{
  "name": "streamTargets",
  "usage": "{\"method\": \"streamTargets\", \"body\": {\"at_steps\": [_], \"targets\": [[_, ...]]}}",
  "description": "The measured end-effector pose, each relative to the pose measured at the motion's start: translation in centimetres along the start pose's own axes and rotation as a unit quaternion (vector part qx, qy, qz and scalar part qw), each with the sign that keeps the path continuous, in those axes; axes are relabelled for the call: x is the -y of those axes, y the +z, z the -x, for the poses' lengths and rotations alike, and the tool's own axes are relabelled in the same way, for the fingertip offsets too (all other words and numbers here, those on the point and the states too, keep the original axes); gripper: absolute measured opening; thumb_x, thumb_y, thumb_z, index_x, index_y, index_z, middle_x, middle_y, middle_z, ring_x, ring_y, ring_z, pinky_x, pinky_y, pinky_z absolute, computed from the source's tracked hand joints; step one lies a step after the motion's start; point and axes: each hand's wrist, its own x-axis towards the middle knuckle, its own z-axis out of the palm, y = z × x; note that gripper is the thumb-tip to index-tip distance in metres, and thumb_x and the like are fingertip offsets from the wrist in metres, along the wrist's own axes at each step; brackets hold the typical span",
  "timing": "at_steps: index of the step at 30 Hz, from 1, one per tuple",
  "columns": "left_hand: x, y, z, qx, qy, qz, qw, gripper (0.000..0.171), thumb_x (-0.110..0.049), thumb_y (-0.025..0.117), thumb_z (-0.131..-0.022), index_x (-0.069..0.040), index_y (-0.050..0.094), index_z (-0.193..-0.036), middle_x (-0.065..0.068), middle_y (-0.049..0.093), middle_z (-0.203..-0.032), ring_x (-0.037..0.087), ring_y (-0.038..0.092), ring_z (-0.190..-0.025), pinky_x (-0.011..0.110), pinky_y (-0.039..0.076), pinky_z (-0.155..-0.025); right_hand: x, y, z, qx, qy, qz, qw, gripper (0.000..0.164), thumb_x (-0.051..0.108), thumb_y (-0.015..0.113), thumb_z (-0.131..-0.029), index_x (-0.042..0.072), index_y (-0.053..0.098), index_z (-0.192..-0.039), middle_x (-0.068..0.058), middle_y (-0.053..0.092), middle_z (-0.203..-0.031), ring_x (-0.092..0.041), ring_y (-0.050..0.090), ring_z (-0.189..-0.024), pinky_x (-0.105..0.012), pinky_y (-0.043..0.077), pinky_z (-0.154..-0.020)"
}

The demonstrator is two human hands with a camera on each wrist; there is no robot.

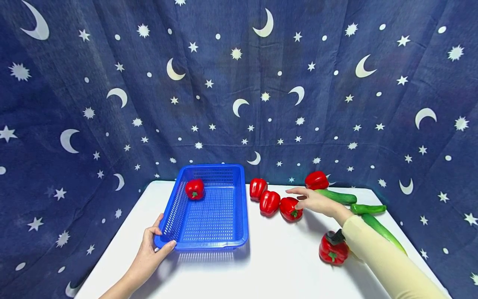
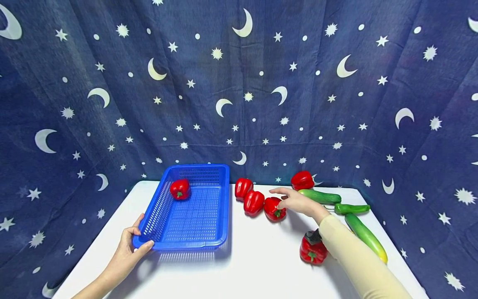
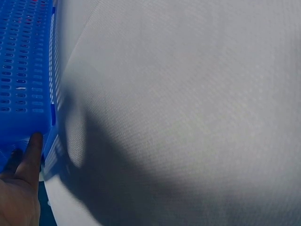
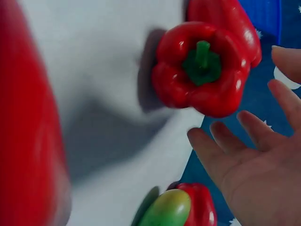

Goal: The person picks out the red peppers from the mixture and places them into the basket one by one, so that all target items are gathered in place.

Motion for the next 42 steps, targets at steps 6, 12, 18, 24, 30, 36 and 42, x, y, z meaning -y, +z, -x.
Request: {"method": "streamTargets", "body": {"at_steps": [6, 12, 18, 24, 30, 36, 42], "targets": [[-0.2, 0.0, 0.2, -0.003, -0.006, -0.004, 1.0000, 0.046, -0.010, 0.070, -0.098, -0.002, 0.029, -0.116, 0.011, 0.013, -0.171, 0.050, 0.021, -0.148, 0.004, 0.029, -0.097, -0.8, 0.0, -0.2, 0.031, -0.016, -0.007, 0.999, 0.070, -0.001, 0.063, -0.081, 0.009, 0.051, -0.149, -0.026, 0.040, -0.155, -0.037, 0.045, -0.123, -0.039, 0.045, -0.088], [-0.1, 0.0, 0.2, -0.002, -0.008, -0.004, 1.0000, 0.046, -0.010, 0.070, -0.098, -0.001, 0.028, -0.116, 0.011, 0.013, -0.171, 0.050, 0.021, -0.148, 0.004, 0.030, -0.096, -0.8, 0.1, -0.8, 0.048, 0.006, -0.018, 0.999, 0.071, -0.004, 0.062, -0.080, 0.010, 0.051, -0.149, -0.019, 0.048, -0.146, -0.031, 0.050, -0.111, -0.039, 0.048, -0.081], [0.0, 0.0, 0.1, -0.004, 0.005, 0.008, 0.9999, 0.045, -0.007, 0.069, -0.097, 0.000, 0.028, -0.115, 0.013, 0.013, -0.170, 0.051, 0.020, -0.147, 0.005, 0.032, -0.097, 0.3, -0.1, -1.3, 0.073, 0.033, -0.014, 0.997, 0.075, -0.008, 0.061, -0.077, 0.007, 0.049, -0.150, -0.017, 0.050, -0.144, -0.031, 0.052, -0.113, -0.040, 0.051, -0.082], [0.1, 0.1, 0.1, -0.007, 0.007, 0.010, 0.9999, 0.045, -0.007, 0.069, -0.097, 0.000, 0.029, -0.115, 0.014, 0.014, -0.170, 0.051, 0.021, -0.146, 0.005, 0.033, -0.097, 1.1, -0.7, -1.9, 0.098, 0.064, 0.024, 0.993, 0.076, -0.012, 0.057, -0.072, 0.013, 0.057, -0.144, -0.011, 0.054, -0.136, -0.026, 0.053, -0.098, -0.040, 0.047, -0.071], [0.2, 0.1, 0.2, -0.008, 0.004, 0.005, 0.9999, 0.045, -0.008, 0.069, -0.098, 0.000, 0.029, -0.115, 0.012, 0.015, -0.170, 0.048, 0.023, -0.146, 0.006, 0.034, -0.097, 1.1, -1.0, -2.7, 0.111, 0.097, 0.039, 0.988, 0.075, -0.014, 0.056, -0.070, 0.017, 0.062, -0.138, -0.009, 0.052, -0.138, -0.026, 0.053, -0.100, -0.046, 0.053, -0.077], [0.3, 0.1, 0.1, -0.003, 0.000, -0.006, 1.0000, 0.045, -0.010, 0.069, -0.098, -0.001, 0.028, -0.115, 0.012, 0.014, -0.170, 0.041, 0.025, -0.148, 0.007, 0.034, -0.097, 0.5, -0.9, -2.8, 0.129, 0.105, 0.009, 0.986, 0.077, -0.015, 0.056, -0.071, 0.016, 0.059, -0.142, -0.013, 0.046, -0.145, -0.029, 0.054, -0.108, -0.052, 0.055, -0.087], [0.2, 0.0, -0.1, -0.006, 0.007, 0.009, 0.9999, 0.044, -0.008, 0.069, -0.098, 0.000, 0.029, -0.115, 0.013, 0.014, -0.170, 0.050, 0.024, -0.145, 0.008, 0.037, -0.096, 0.3, -0.9, -2.8, 0.134, 0.098, -0.027, 0.986, 0.079, -0.016, 0.057, -0.071, 0.013, 0.056, -0.144, -0.017, 0.046, -0.142, -0.032, 0.054, -0.114, -0.052, 0.054, -0.091]]}}
